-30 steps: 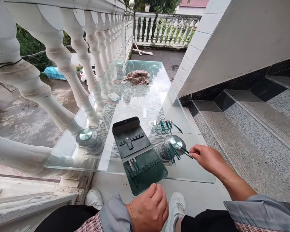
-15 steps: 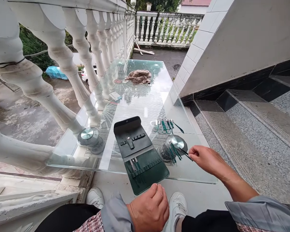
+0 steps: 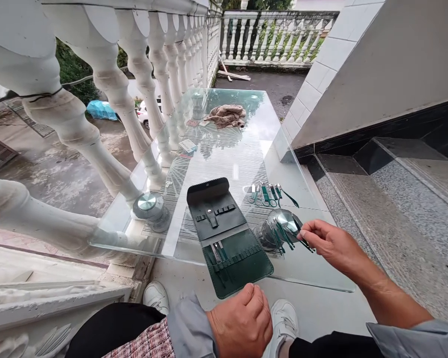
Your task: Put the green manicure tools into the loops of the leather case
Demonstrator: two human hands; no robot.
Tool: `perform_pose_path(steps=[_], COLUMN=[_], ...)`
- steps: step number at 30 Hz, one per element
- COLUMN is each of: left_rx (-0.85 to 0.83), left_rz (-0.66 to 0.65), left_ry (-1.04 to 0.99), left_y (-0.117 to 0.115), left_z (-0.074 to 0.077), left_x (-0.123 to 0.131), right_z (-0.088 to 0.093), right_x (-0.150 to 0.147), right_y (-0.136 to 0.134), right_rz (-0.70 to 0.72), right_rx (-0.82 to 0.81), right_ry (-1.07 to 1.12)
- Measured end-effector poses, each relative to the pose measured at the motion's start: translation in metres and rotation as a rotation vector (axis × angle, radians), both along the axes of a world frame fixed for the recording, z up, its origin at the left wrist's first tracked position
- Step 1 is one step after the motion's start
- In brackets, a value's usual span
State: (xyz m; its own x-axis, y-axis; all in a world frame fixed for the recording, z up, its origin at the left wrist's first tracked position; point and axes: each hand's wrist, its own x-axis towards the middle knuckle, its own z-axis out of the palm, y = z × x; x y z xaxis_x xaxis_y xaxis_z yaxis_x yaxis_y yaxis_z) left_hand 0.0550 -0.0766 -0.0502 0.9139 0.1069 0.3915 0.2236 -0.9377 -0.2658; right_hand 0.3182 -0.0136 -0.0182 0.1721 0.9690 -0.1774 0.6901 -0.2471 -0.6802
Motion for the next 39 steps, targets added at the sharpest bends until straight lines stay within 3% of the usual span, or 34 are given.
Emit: perform_pose_path(steps=[5, 11, 16, 21, 25, 33, 39], left_rx=[-0.008, -0.009, -0.007, 0.001, 0.004, 0.004, 0.005], left_rz=[0.004, 0.008, 0.012, 0.026, 0.027, 0.029, 0.036], left_ry=[-0.004, 0.012, 0.011, 0.002, -0.005, -0.008, -0.006], left_y=[0.0, -0.003, -0.002, -0.002, -0.003, -0.003, -0.003], left_z=[-0.001, -0.002, -0.001, -0.002, -0.005, -0.009, -0.01], left_x=[0.0, -0.002, -0.004, -0.003, -0.002, 0.0, 0.0], right_z=[0.005, 0.008, 0.012, 0.019, 0.021, 0.028, 0.02], right_x=[-0.022, -0.038, -0.035, -0.013, -0.004, -0.009, -0.004], right_y=[0.003, 0.006, 0.008, 0.01, 0.01, 0.01, 0.011], right_rz=[-0.089, -0.112, -0.178, -0.402, -0.524, -0.581, -0.574], right_rx=[0.018, 0.049, 0.124, 0.374, 0.41, 0.402, 0.474], right_ry=[0.342, 0.474, 0.598, 0.679, 0.729, 0.824, 0.714])
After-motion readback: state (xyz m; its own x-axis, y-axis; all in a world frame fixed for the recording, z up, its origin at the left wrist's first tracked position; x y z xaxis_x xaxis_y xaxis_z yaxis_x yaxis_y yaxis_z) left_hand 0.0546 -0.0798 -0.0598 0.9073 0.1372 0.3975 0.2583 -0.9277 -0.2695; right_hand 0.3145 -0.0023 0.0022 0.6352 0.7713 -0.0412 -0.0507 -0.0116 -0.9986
